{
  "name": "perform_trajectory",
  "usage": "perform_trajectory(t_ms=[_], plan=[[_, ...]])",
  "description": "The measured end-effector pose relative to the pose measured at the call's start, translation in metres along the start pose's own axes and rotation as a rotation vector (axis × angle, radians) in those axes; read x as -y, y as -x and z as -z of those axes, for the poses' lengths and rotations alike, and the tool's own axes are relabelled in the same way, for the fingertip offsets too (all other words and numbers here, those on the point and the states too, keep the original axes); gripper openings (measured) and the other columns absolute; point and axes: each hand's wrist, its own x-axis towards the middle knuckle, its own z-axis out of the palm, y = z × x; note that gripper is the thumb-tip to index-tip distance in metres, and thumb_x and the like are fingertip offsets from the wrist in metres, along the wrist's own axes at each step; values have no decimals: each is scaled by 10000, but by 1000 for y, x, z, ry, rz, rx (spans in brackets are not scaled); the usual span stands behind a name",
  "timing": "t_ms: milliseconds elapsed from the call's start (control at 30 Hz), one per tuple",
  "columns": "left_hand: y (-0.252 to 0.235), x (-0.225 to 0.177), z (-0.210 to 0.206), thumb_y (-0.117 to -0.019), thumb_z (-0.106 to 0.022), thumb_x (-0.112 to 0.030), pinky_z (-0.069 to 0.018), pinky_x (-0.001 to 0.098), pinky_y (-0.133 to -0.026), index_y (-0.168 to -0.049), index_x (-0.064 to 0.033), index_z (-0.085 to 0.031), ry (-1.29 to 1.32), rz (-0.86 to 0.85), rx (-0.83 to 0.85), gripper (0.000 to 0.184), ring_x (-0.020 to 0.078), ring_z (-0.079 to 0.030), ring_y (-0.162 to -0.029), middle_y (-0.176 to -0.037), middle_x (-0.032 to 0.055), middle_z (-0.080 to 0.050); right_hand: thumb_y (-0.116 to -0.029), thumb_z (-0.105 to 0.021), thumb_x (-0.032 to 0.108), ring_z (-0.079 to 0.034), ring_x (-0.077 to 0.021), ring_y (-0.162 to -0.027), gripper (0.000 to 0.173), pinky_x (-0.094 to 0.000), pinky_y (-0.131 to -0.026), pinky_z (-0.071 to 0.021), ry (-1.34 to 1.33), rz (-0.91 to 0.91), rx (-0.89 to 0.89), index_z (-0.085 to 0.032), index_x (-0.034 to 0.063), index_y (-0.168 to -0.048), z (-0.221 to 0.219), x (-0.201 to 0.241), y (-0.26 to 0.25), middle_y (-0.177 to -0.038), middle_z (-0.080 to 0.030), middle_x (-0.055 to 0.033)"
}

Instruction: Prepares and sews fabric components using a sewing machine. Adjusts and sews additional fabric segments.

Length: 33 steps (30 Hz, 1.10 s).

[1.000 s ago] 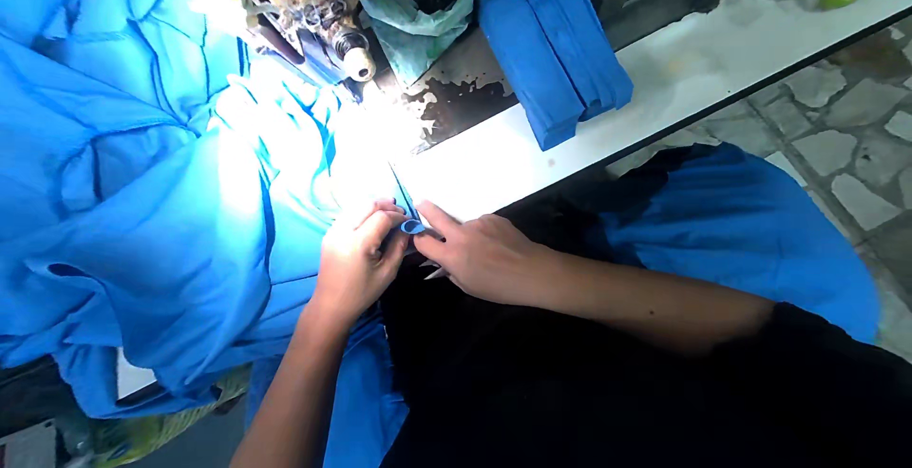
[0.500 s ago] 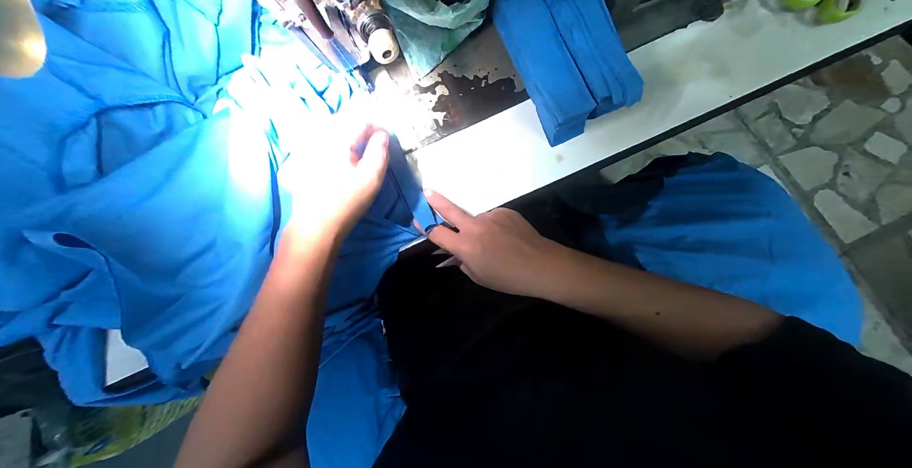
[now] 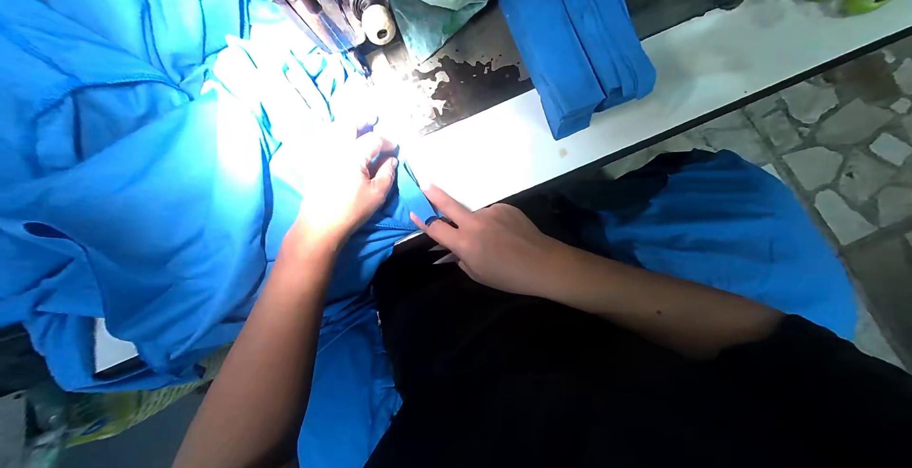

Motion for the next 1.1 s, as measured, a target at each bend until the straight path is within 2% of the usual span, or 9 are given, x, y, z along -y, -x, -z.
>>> perform_trajectory(t_ms=[167,267,367,500,633,800,900,1033,1100], plan=[[17,-4,-5,-978,-599,-168,-372,602,-1087,-1117,10,-749,22,7,-13,271,441,-518,-1336,-1403,271,-580,-887,-728,78,-641,-232,-568,245,-385,-490,-512,12,-19,24,-733,85,-1132,1,2,0,-1540,-495,-166],[29,-9,-9,-1006,-579,-183,-419,550,-1079,-1129,20,-753,38,36,-107,294,405,-587,-1284,-1354,247,-635,-888,-715,72,-635,-223,-565,236,-378,-482,-504,22,-14,15,-740,85,-1123,0,1,0,-1543,-495,-163],[35,-13,-12,-1015,-570,-182,-439,546,-1068,-1118,26,-755,23,44,-133,297,396,-604,-1279,-1343,226,-655,-860,-733,43,-648,-240,-571,232,-388,-484,-512,27,-11,17,-734,74,-1090,1,2,1,-1527,-509,-174],[36,-11,-15,-1006,-569,-177,-475,570,-1018,-1060,18,-768,-42,-41,-129,284,408,-641,-1229,-1313,225,-674,-868,-727,42,-651,-240,-583,241,-394,-492,-514,48,-29,59,-727,76,-1106,5,4,0,-1542,-494,-166],[34,-10,-15,-992,-564,-181,-441,587,-1036,-1056,0,-765,-65,-76,-112,278,404,-632,-1238,-1272,210,-696,-867,-726,32,-652,-241,-579,252,-391,-490,-517,50,-27,50,-729,77,-1114,5,4,1,-1543,-492,-167],[32,-13,-13,-958,-573,-119,-430,617,-1023,-1080,-12,-760,-64,-73,-71,247,414,-629,-1221,-1260,225,-689,-877,-720,43,-647,-236,-567,272,-385,-482,-511,60,-21,26,-725,88,-1145,1,3,1,-1543,-493,-166],[27,-18,-9,-996,-556,-163,-407,614,-1025,-1081,-5,-749,-42,-22,-31,263,410,-616,-1217,-1243,218,-688,-887,-719,50,-641,-233,-559,240,-382,-481,-510,65,-24,32,-723,84,-1125,2,3,1,-1537,-499,-161],[21,-21,-12,-973,-614,-118,-438,604,-935,-976,-3,-749,-73,-46,-86,177,400,-656,-1076,-1106,209,-708,-876,-733,54,-640,-235,-557,235,-386,-477,-508,73,-26,46,-719,84,-1109,2,3,1,-1546,-490,-158],[24,-22,-13,-954,-627,-94,-461,598,-929,-937,-5,-750,-81,-67,-86,153,392,-659,-1075,-1119,209,-702,-874,-736,53,-640,-233,-556,241,-385,-476,-510,71,-24,40,-723,88,-1112,2,3,1,-1547,-490,-153]])
